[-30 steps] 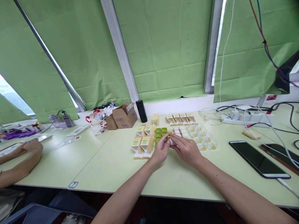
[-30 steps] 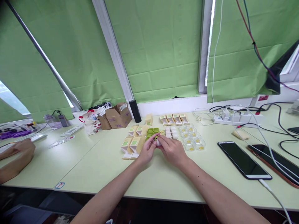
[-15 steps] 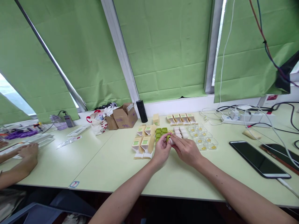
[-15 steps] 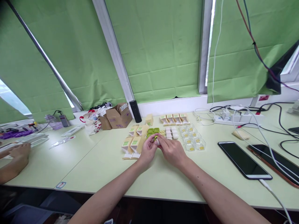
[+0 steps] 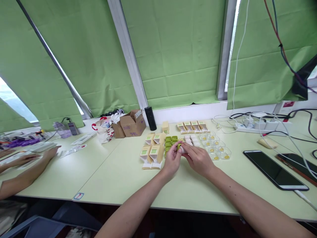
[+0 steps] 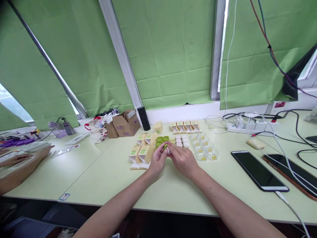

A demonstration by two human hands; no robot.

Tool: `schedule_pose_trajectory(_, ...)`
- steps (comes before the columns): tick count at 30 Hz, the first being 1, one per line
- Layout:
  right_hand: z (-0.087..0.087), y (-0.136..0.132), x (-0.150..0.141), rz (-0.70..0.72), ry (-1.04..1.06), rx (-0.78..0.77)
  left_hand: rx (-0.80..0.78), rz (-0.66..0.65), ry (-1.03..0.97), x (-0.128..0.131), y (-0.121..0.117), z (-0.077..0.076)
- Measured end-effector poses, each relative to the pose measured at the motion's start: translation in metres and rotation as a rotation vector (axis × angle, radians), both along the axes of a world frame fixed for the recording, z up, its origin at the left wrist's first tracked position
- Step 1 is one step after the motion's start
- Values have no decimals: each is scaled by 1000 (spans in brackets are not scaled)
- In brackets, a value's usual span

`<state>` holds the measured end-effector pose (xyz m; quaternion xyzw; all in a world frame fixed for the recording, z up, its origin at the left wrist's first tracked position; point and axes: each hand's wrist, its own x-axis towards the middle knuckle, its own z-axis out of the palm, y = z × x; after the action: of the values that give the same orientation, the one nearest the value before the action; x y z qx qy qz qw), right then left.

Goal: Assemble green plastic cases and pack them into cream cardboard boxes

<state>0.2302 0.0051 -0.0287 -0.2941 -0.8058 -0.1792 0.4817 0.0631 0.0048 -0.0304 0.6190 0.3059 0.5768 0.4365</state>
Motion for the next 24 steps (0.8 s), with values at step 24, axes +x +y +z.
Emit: schedule_pose_trajectory(24, -5, 4, -5, 21, 44, 54, -66, 3, 16, 2, -1, 3)
